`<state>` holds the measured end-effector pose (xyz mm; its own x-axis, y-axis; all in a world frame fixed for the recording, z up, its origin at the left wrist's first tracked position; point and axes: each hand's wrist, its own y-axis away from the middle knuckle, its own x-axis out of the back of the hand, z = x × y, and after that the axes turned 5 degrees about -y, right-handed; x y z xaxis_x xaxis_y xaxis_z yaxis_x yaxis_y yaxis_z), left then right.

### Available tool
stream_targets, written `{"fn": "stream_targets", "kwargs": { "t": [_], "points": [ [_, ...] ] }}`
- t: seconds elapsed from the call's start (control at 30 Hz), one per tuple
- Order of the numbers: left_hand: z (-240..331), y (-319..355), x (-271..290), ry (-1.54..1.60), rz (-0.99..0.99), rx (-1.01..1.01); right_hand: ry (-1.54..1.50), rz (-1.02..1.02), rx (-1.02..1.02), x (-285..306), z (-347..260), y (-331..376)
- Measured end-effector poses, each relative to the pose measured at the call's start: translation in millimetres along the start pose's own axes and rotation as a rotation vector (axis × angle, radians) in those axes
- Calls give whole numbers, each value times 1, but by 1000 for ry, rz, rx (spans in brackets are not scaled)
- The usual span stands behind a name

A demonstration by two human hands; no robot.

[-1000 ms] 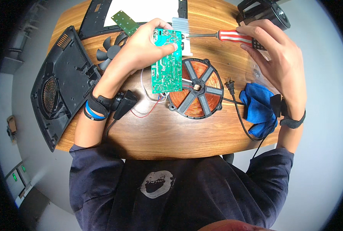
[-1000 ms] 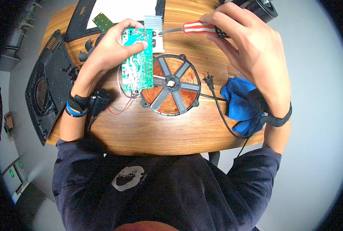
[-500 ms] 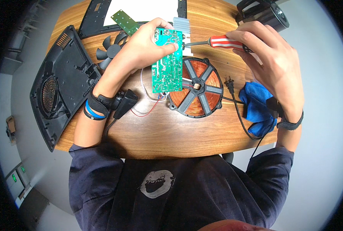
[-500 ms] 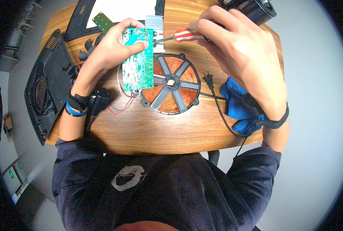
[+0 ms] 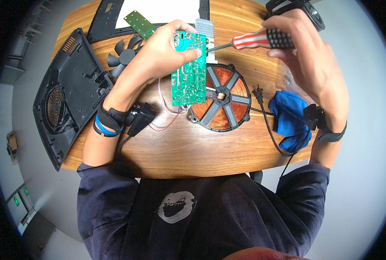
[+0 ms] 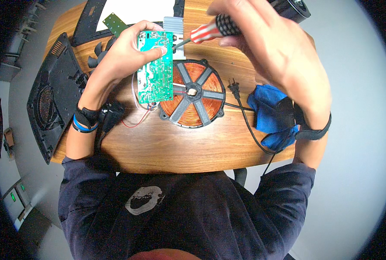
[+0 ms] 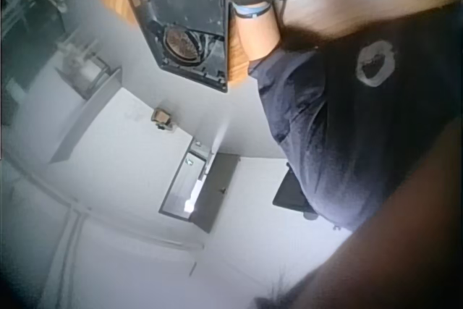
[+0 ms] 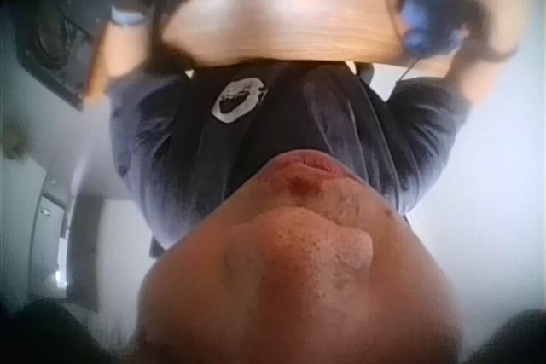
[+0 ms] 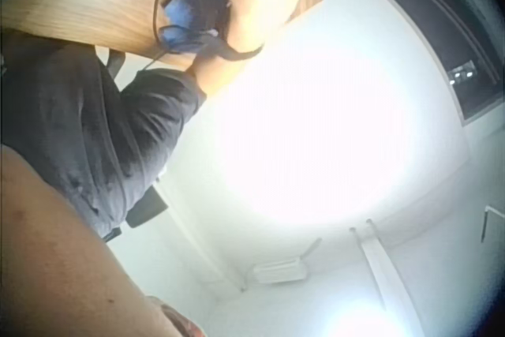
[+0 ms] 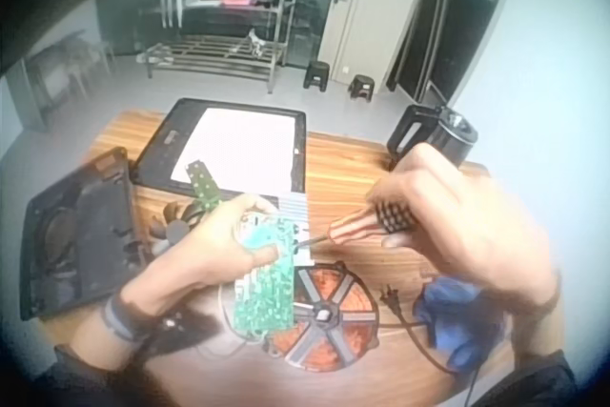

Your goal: The person assembles electronic components inside a black plastic housing on a wooden table. They use a screwdriver to secure a green circuit board and attach a copper coil, a fan, and a control panel with a digital display. Wires are connected between components, and the assembly is adjusted within the housing.

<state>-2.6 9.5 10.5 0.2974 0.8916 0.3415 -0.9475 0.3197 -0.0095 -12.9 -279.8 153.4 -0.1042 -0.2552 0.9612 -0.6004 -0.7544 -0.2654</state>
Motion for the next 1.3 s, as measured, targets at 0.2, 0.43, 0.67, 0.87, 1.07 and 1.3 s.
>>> {"fn": "stream_targets", "kwargs": {
  "t": [0.2,0.43,0.67,0.87,1.07,1.3],
  "points": [
    [-6,-2,0,-98,26,-94,89,28,-53,7,-17,-13],
    [-9,-2,-3,-158,27,-114,113,-108,-296,24,-28,-16],
    [3,2,0,-103,3,-42,20,-122,-141,9,-7,-3],
    [7,2,1,-147,21,-58,-182,12,42,4,0,-5],
    [5,2,-1,-73,-15,-2,91,-116,-179,6,-16,1],
    [11,2,4,-121,47,-26,-146,-207,9,-1,-3,11]
  ]
}}
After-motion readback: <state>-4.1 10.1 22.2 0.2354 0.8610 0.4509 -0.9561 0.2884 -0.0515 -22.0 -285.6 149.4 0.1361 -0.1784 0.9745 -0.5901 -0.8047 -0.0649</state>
